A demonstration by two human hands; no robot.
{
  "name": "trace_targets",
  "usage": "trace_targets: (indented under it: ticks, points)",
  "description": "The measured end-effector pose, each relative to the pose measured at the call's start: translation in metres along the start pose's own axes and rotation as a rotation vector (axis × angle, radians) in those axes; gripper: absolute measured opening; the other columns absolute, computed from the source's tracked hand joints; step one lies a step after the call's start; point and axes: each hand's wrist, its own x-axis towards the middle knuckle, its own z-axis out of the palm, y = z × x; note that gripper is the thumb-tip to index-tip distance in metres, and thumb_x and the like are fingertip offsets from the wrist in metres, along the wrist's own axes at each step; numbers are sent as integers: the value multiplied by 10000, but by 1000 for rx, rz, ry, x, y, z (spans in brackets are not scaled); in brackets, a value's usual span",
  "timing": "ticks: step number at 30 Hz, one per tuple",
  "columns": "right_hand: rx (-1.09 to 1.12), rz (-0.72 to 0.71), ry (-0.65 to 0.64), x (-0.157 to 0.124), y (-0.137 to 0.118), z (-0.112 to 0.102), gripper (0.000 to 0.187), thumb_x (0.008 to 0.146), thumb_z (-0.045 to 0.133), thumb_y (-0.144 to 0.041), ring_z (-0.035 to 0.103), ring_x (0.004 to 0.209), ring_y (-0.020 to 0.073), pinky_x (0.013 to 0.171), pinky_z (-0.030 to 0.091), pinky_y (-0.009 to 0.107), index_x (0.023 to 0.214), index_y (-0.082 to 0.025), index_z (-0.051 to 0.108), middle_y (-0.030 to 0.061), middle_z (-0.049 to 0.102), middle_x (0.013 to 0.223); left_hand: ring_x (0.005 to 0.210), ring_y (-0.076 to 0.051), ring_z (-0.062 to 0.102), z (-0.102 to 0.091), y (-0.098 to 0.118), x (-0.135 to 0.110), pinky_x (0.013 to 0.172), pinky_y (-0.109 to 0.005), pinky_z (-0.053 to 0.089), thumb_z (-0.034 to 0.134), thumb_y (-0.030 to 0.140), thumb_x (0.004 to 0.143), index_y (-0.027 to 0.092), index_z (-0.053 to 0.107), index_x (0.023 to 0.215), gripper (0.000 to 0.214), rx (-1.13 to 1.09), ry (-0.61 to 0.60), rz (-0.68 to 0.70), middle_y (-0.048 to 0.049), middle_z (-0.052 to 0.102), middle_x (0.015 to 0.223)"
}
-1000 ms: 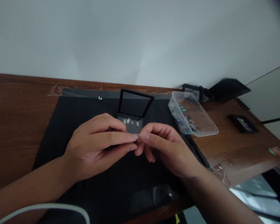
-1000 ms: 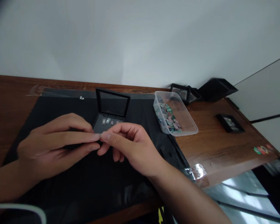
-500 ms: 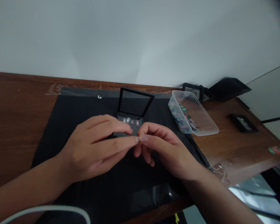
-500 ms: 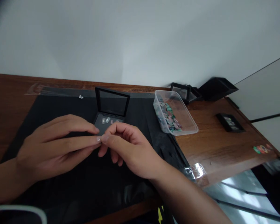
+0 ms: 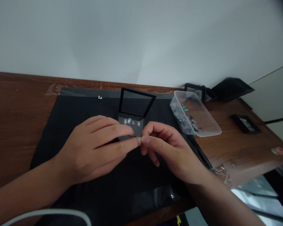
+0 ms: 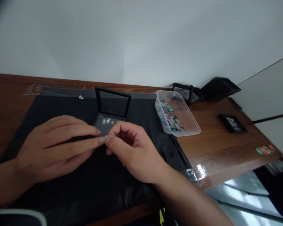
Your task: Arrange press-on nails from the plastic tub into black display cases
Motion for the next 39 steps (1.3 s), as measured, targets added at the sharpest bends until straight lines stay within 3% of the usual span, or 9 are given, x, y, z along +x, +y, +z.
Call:
trace_targets:
  ticks: [6,15,19,22,27,33,39]
  points:
    - [-30,-75,16,-1,-2,2,342,886,869,-322,404,492,48,432,313,187,740,-202,584,-61,578,647,869,-198,776,0,0,-1,772,-360,636,704,154,1012,248,797,1102,160,9,-7,-1,-19,854,1003]
    - [-57,-49,18,-2,-2,4,395,881,874,-393,404,513,61,452,311,208,727,-210,560,-59,550,637,840,-190,784,-1,2,1,762,-359,660,719,162,1004,283,807,1136,199,-15,0,-18,5,864,1000]
    - [-57,-45,1,-2,-1,2,390,890,869,-419,420,525,65,465,331,212,742,-207,577,-56,562,653,788,-192,777,-2,2,4,715,-363,671,793,256,987,260,805,1052,66,-55,16,-28,0,858,948]
    - [-46,-50,-8,-2,0,1,368,911,857,-428,435,529,66,469,352,212,770,-206,598,-51,585,670,797,-196,785,-2,3,5,733,-368,677,798,292,994,259,803,1069,82,-65,11,-31,-4,855,950]
    - [-37,-185,66,-3,0,5,265,885,909,-359,458,537,60,493,398,213,972,-224,698,-60,628,746,795,-183,785,0,4,6,738,-343,656,786,245,1003,240,798,1042,41,-72,40,-47,-7,851,948]
    - [-137,-318,136,-5,3,9,182,902,903,-371,630,681,124,607,527,258,885,-226,794,8,737,789,797,-175,771,2,4,5,750,-332,652,780,171,982,210,791,1013,51,-83,63,-44,-24,834,932]
    - [-227,-353,164,-6,6,9,109,906,891,-306,624,674,119,563,482,243,916,-206,848,20,753,783,825,-195,774,-1,3,0,743,-359,656,704,145,1005,264,765,1051,141,-53,42,-66,-17,836,966]
